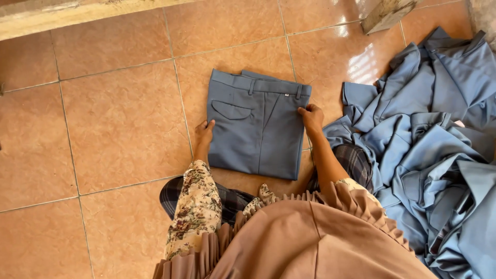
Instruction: Folding blue trousers into neat rectangles and stacking them on the floor.
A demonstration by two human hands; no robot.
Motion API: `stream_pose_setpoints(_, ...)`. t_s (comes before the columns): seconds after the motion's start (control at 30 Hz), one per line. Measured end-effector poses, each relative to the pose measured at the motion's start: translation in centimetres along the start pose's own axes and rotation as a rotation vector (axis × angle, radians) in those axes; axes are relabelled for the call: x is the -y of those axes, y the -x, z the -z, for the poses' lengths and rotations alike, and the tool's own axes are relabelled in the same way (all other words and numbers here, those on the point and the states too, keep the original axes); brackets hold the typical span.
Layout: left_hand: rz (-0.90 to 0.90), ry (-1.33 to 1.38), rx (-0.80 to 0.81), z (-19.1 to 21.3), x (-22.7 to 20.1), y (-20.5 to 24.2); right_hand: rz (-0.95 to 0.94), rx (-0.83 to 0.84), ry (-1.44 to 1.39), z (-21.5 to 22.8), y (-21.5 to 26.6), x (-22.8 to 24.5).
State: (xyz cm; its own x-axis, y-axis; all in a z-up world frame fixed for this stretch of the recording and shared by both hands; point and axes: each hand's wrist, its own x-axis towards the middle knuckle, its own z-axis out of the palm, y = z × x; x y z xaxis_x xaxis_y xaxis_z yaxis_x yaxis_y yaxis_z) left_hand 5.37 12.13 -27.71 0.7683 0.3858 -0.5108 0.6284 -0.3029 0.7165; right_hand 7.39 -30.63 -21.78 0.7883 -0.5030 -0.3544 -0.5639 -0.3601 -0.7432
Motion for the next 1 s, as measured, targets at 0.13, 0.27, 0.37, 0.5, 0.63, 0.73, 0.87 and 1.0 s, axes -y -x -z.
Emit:
stream_pose_setpoints(0.13,-0.134,0.038,-0.027,0.6,-2.2,0.1,0.06,-0.006,-0.253,4.1,2.8,4.9)
stream_pose_setpoints(0.27,-0.122,0.16,0.061,1.5,-7.7,3.9,0.025,-0.004,-0.481,5.8,3.1,5.1)
stream_pose_setpoints(0.37,0.003,0.094,0.207,1.8,-5.3,3.6,-0.059,0.011,-0.396,4.1,1.1,-0.9)
stream_pose_setpoints(0.5,0.29,0.412,0.252,2.4,-1.8,4.8,-0.112,0.057,-0.216,3.2,3.9,-4.0)
stream_pose_setpoints(0.63,0.363,0.345,0.345,4.7,4.2,3.3,-0.07,0.127,0.041,4.0,10.4,-5.6)
stream_pose_setpoints(0.73,0.328,0.282,0.403,6.5,4.5,4.4,-0.082,0.253,0.134,4.0,13.8,-9.1)
stream_pose_setpoints(0.87,0.208,0.068,0.331,6.0,6.9,3.7,-0.164,0.433,0.317,4.4,16.8,-10.4)
stream_pose_setpoints(1.0,0.181,0.002,0.268,5.2,8.5,3.5,-0.152,0.487,0.5,4.0,17.5,-12.0)
